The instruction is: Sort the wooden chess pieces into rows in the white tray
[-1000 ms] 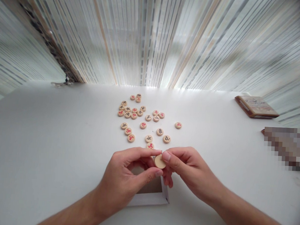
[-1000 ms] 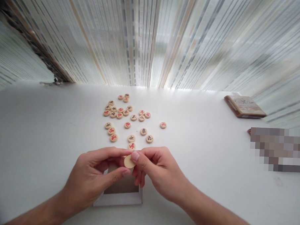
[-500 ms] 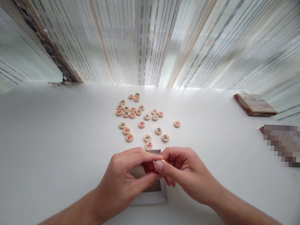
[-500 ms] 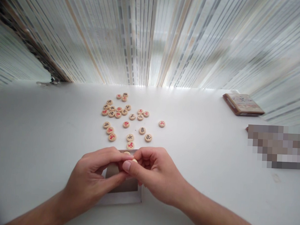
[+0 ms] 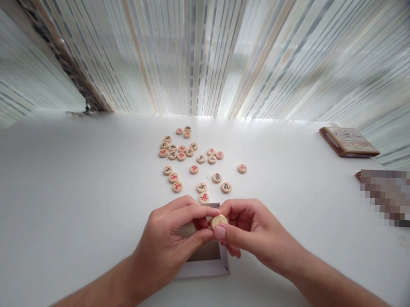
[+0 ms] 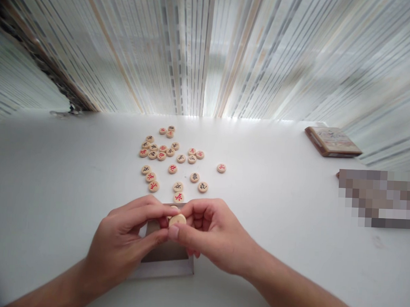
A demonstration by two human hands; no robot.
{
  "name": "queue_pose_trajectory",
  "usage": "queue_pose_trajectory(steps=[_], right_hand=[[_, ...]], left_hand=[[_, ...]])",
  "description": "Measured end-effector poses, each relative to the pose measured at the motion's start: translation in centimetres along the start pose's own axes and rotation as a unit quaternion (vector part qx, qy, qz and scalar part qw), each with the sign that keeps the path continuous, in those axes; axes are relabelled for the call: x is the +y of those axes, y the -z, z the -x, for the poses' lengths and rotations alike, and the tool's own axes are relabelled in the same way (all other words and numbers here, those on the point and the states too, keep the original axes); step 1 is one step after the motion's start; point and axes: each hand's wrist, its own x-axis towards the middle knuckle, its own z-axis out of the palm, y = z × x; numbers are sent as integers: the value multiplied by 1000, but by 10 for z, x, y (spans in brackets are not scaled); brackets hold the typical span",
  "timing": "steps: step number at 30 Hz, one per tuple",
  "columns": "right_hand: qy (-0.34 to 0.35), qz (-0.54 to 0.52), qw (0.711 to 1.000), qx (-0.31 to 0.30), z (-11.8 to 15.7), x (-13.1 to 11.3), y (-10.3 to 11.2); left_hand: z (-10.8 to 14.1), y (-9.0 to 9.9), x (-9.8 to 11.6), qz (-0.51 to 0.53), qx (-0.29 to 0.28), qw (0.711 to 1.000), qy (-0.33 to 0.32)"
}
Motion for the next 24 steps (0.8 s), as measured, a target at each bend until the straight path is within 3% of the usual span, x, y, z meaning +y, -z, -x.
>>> queue_pose_trajectory(steps=[5,11,14,21,24], right_hand=[[-8,0,1000,-1,0,0,0],[3,47,999,-25,9,-2,3],[-19,117,992,-33,14,8,13],[-26,163,986,10,18,23,28],[19,221,974,53,17,20,25]], left_hand=[[-1,0,1,-25,0,999,-38],[0,-3,8,-9,1,1000,0],[2,-3,7,22,11,1000,11],[1,-3,7,45,15,999,15],[1,-4,9,45,18,999,10]])
